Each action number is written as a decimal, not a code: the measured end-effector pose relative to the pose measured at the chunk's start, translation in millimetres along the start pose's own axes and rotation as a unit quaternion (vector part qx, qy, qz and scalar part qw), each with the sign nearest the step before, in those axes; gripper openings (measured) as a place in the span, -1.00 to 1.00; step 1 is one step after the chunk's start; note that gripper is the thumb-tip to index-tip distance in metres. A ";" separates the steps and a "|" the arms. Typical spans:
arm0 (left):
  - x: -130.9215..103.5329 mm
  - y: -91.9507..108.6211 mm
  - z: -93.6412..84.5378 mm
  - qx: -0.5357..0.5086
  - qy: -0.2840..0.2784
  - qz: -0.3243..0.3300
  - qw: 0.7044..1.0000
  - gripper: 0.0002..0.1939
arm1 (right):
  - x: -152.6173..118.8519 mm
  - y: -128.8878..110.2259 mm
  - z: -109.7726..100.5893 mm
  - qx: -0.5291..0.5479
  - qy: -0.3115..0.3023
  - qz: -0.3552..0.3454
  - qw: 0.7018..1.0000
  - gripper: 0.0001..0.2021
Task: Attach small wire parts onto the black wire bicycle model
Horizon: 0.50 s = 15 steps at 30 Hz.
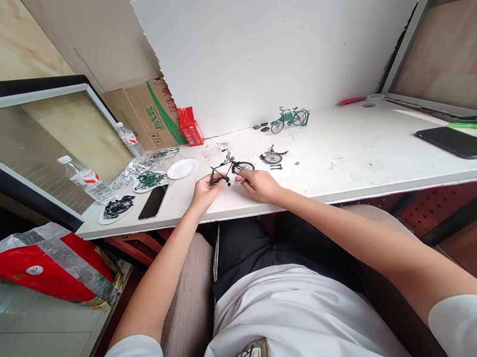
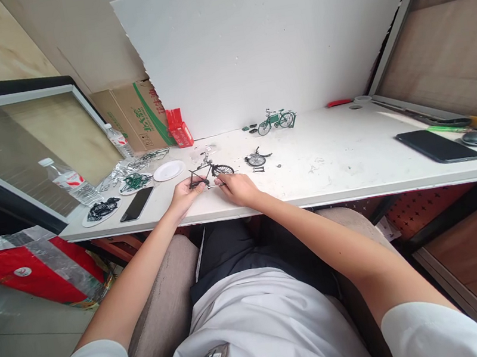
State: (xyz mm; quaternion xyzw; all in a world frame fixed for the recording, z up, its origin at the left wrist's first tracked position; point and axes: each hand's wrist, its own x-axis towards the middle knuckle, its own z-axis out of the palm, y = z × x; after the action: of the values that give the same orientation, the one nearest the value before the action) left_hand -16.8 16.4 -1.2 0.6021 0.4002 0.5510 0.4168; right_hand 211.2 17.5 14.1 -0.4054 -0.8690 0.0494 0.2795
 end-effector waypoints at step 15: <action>-3.4 -1.6 5.5 0.090 -0.053 0.064 0.992 -0.45 | -0.2 1.7 -6.3 0.192 0.026 0.000 0.981 -0.40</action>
State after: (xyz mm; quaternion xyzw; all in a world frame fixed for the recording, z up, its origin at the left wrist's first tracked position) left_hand -11.6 13.4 -4.0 0.6900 0.3861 0.5059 0.3449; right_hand 215.7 17.6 18.8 -0.3453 -0.8356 0.2049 0.3749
